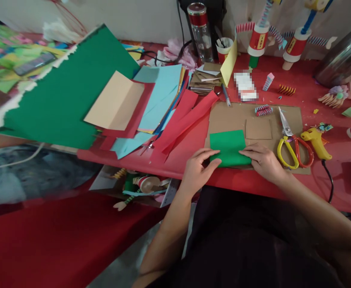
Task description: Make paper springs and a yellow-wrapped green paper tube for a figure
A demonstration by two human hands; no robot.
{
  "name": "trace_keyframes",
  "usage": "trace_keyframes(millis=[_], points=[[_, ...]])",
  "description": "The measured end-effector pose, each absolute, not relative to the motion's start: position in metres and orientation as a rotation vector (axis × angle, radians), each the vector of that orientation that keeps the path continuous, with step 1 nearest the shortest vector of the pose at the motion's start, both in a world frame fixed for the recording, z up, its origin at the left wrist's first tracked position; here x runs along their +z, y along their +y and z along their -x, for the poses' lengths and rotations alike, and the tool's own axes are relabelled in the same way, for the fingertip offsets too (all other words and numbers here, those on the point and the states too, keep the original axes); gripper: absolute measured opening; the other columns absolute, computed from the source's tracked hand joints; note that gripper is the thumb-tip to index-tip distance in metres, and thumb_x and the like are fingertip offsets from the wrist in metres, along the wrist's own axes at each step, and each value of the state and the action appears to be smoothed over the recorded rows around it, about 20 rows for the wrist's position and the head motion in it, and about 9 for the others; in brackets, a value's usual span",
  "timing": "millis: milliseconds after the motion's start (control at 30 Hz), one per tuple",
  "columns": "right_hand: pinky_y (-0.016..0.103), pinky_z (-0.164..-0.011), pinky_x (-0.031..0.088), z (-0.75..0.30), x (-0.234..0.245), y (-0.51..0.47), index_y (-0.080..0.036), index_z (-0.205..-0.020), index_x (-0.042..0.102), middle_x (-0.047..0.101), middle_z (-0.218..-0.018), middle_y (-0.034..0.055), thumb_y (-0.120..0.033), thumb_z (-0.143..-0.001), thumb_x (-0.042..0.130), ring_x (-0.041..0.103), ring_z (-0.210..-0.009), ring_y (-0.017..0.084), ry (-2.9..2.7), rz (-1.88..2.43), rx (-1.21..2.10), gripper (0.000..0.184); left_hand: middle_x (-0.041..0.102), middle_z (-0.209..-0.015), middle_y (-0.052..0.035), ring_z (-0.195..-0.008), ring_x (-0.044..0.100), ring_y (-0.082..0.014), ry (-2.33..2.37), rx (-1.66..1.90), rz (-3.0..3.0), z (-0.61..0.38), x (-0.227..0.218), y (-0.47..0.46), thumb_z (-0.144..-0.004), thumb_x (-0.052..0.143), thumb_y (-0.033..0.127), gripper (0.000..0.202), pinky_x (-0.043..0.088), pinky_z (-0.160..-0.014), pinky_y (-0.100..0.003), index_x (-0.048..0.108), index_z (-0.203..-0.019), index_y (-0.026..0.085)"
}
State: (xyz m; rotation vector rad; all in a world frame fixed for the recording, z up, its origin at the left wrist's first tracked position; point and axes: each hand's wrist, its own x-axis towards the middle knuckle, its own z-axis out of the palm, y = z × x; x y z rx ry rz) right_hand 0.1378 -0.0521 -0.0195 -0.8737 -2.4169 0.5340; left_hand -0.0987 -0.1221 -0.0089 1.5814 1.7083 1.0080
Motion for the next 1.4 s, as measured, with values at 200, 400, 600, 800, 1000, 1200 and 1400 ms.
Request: trace_keyframes(millis=[200, 400, 600, 800, 1000, 1200, 1400], points=[[0.038, -0.083, 0.058, -0.136, -0.023, -0.053, -0.023, -0.100, 0.077, 0.075, -0.098, 0.0070, 0.003, -0.077, 0.041, 0.069, -0.092, 0.021, -2.390, 0.962, 0.542, 0.049, 0.067, -0.101, -0.0062, -0.098, 0.066, -0.0234, 1.715, 0.847, -1.741, 0.100, -0.010, -0.121, -0.076, 0.073, 0.050, 0.035, 0.053, -0.090, -0.039, 0.072, -0.096, 0.021], [0.031, -0.079, 0.054, -0.131, -0.017, -0.043, -0.019, -0.094, 0.074, 0.074, -0.089, 0.0063, 0.004, -0.072, 0.042, 0.069, -0.088, 0.019, -2.445, 0.979, 0.741, 0.046, 0.065, -0.099, -0.0065, -0.098, 0.065, -0.0236, 1.757, 0.832, -1.730, 0.096, -0.009, -0.122, -0.079, 0.069, 0.048, 0.031, 0.052, -0.091, -0.039, 0.068, -0.092, 0.020], [0.028, -0.074, 0.048, -0.125, -0.003, -0.030, -0.019, -0.092, 0.071, 0.074, -0.090, 0.0045, 0.004, -0.069, 0.043, 0.068, -0.083, 0.018, -2.533, 1.141, 0.887, 0.043, 0.065, -0.099, -0.0064, -0.096, 0.064, -0.0234, 1.861, 0.819, -1.617, 0.091, -0.004, -0.119, -0.079, 0.070, 0.044, 0.027, 0.052, -0.087, -0.038, 0.067, -0.093, 0.021], [0.026, -0.067, 0.042, -0.119, 0.009, -0.018, -0.022, -0.093, 0.073, 0.075, -0.091, 0.0026, -0.001, -0.072, 0.047, 0.065, -0.078, 0.018, -2.639, 1.324, 0.929, 0.039, 0.069, -0.094, -0.0042, -0.065, 0.057, -0.0156, 1.932, 0.729, -1.489, 0.086, 0.002, -0.115, -0.082, 0.067, 0.044, 0.026, 0.049, -0.068, -0.032, 0.066, -0.094, 0.021], [0.025, -0.063, 0.040, -0.119, 0.004, -0.018, -0.021, -0.090, 0.071, 0.073, -0.083, 0.0021, -0.001, -0.068, 0.047, 0.062, -0.071, 0.016, -2.542, 1.295, 0.877, 0.038, 0.069, -0.108, -0.0065, -0.068, 0.059, -0.0166, 1.993, 0.613, -1.494, 0.085, 0.004, -0.109, -0.083, 0.066, 0.041, 0.029, 0.049, -0.072, -0.035, 0.067, -0.105, 0.023], [0.026, -0.069, 0.045, -0.123, -0.004, -0.018, -0.020, -0.090, 0.071, 0.071, -0.082, 0.0029, -0.001, -0.071, 0.046, 0.062, -0.072, 0.016, -2.427, 1.168, 0.876, 0.036, 0.067, -0.117, -0.0084, -0.083, 0.064, -0.0217, 2.008, 0.545, -1.521, 0.084, 0.007, -0.102, -0.087, 0.060, 0.040, 0.034, 0.049, -0.078, -0.038, 0.064, -0.116, 0.023], [0.031, -0.075, 0.051, -0.124, -0.010, -0.017, -0.019, -0.098, 0.070, 0.073, -0.088, 0.0057, -0.002, -0.074, 0.047, 0.067, -0.080, 0.020, -2.423, 1.193, 0.798, 0.038, 0.068, -0.116, -0.0110, -0.096, 0.066, -0.0270, 2.037, 0.391, -1.584, 0.083, 0.014, -0.092, -0.091, 0.053, 0.040, 0.033, 0.049, -0.080, -0.039, 0.065, -0.116, 0.022]])
